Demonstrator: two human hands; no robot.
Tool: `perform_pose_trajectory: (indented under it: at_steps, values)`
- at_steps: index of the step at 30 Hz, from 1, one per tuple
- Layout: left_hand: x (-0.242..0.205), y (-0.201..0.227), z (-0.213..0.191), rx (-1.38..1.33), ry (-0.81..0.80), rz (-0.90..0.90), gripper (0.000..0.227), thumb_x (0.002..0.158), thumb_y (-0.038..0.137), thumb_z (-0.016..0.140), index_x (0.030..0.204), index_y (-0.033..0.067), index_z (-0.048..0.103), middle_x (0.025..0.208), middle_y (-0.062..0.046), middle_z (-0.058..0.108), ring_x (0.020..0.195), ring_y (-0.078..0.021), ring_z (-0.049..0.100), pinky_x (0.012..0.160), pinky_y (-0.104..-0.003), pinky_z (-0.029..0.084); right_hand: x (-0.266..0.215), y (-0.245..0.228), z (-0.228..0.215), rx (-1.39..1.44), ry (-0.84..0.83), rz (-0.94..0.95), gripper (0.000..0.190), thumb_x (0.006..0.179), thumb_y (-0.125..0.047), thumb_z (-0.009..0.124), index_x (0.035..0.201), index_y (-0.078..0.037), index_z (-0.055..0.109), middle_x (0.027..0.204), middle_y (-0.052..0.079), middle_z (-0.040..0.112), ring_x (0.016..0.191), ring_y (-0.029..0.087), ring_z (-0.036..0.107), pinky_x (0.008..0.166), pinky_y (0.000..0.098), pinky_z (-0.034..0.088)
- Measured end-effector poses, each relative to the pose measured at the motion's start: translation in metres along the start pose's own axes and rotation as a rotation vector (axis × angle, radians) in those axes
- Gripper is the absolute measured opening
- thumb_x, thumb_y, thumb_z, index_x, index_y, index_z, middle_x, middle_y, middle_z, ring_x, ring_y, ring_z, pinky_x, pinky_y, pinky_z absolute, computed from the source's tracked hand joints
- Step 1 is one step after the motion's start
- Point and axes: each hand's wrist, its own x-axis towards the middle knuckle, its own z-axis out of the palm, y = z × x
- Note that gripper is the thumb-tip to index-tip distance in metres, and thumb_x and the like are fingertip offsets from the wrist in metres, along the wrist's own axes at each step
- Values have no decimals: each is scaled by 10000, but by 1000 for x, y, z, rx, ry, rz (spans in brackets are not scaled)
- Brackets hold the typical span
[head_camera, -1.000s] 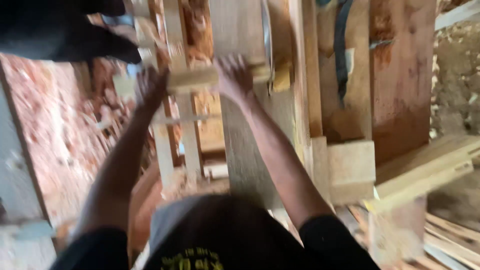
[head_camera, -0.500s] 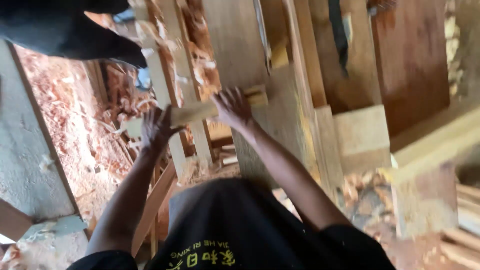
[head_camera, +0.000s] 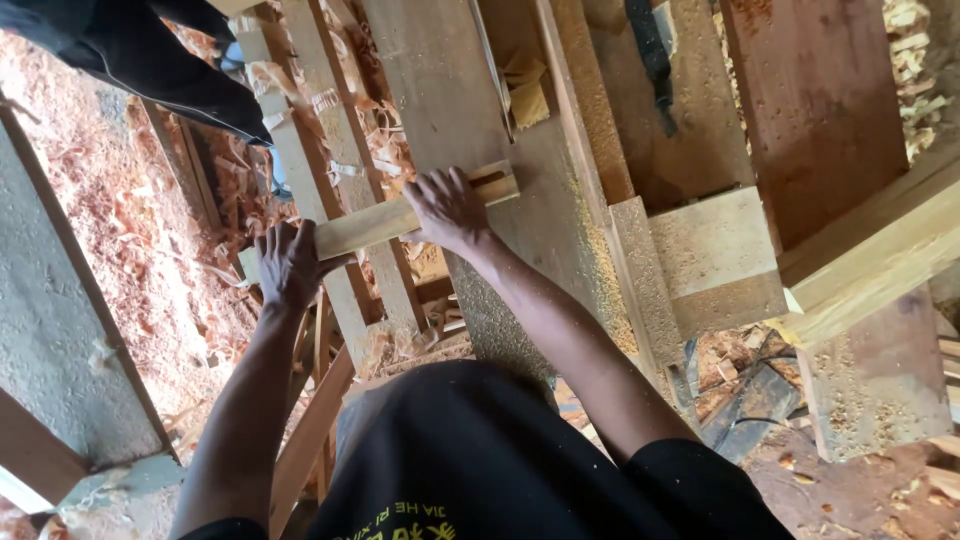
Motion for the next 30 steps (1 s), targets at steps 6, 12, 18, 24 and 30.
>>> perform_pose_trajectory:
  at_steps: [6, 12, 18, 24, 30]
  values:
    - [9, -5, 13, 12, -30, 6, 753, 640, 718, 809, 1006, 104, 572, 913, -133, 528, 878, -369, 597, 809, -457, 466, 3, 12, 9, 30, -86, 31, 742, 584, -682, 840, 1063, -160, 618, 917, 62, 635, 870, 250, 608, 769, 418, 427]
    - [32, 14, -7, -103, -68, -32, 751, 651, 652, 857, 1032, 79, 554, 930, -159, 519, 892, -412, 588, 824, -481, 482, 19, 23, -6, 57, -261, 57, 689, 738, -636, 837, 1156, -135, 615, 1001, 76, 667, 946, 245, 635, 828, 400, 428]
    - [31, -2, 10, -38, -85, -9, 764, 664, 657, 836, 1080, 67, 586, 935, -171, 531, 922, -407, 579, 864, -497, 476, 22, 26, -6, 35, -201, 26, 666, 700, -609, 865, 1096, -141, 604, 950, 57, 632, 927, 240, 620, 823, 415, 430]
    - [35, -2, 9, -84, -109, -34, 749, 681, 640, 842, 1090, 71, 578, 949, -171, 531, 941, -424, 578, 900, -524, 464, 23, 28, -1, 27, -141, 23, 699, 643, -601, 889, 1079, -133, 607, 933, 57, 632, 923, 243, 626, 820, 426, 439]
    - [40, 2, 4, -86, -132, -49, 729, 698, 635, 841, 1094, 80, 581, 960, -164, 527, 949, -413, 574, 900, -517, 466, 26, 30, 0, 43, -163, 18, 695, 671, -605, 881, 1093, -124, 609, 942, 71, 631, 927, 249, 620, 819, 425, 436]
